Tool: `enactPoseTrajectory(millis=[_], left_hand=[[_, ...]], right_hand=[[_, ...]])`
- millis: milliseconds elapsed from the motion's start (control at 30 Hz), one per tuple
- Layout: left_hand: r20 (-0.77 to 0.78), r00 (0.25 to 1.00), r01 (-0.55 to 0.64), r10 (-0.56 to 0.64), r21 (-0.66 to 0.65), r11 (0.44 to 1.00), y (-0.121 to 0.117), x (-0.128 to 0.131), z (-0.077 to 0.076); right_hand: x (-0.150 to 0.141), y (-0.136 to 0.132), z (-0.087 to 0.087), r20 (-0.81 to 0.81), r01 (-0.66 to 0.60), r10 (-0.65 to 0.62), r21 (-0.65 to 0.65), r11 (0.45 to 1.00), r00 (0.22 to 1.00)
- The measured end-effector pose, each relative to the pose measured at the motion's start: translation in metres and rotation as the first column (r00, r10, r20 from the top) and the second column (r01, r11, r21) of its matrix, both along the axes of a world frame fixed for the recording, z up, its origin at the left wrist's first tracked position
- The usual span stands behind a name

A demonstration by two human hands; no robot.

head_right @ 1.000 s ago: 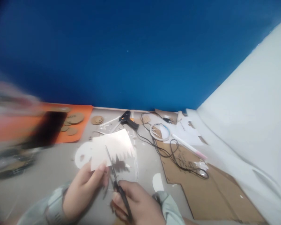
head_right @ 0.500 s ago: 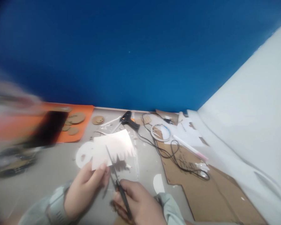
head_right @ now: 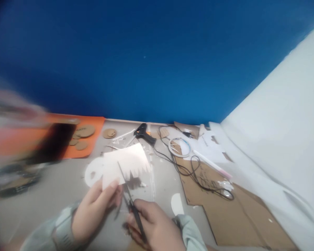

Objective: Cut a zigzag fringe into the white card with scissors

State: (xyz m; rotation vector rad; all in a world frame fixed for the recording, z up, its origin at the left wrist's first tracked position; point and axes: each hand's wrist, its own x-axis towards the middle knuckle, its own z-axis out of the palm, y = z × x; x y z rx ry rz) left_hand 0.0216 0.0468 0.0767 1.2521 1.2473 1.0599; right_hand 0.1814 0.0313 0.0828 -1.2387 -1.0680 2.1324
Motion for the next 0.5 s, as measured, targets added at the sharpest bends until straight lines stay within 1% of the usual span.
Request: enactPoseTrajectory(millis=[100, 167, 267, 367, 433, 500], left_hand=[[0.016, 0.998, -0.056, 0.056, -0.012, 0.998, 0.0, -0.001, -0.003], [0.014, 0.998, -0.061, 0.061, -0.007, 0.998, 0.001, -0.001, -0.004], [0.01, 1.0, 0.007, -0.007, 0.001, 1.0, 0.003, -0.002, -0.005], [0.016, 0.997, 0.072, -0.072, -0.008, 0.997, 0.004, -0.001, -0.004], [0.041, 0.995, 0.091, -0.09, -0.028, 0.995, 0.003, -0.001, -0.003], [0.071, 0.995, 0.08, -0.077, -0.051, 0.995, 0.002, -0.001, -0.002]], right_hand=[[0.001, -0.001, -0.001, 0.022, -0.008, 0.008, 0.027, 1.0, 1.0], [0.001, -0.002, -0.001, 0.014, -0.016, 0.016, 0.064, 0.998, 1.0], [0.002, -0.001, 0.002, 0.014, -0.043, 0.042, 0.106, 0.993, 0.999], [0.001, 0.0, 0.008, 0.102, -0.052, 0.037, 0.151, 0.987, 0.994], [0.001, 0.001, 0.011, 0.164, -0.05, 0.019, 0.187, 0.981, 0.986], [0.003, 0.002, 0.014, 0.214, -0.085, 0.042, 0.198, 0.977, 0.976]])
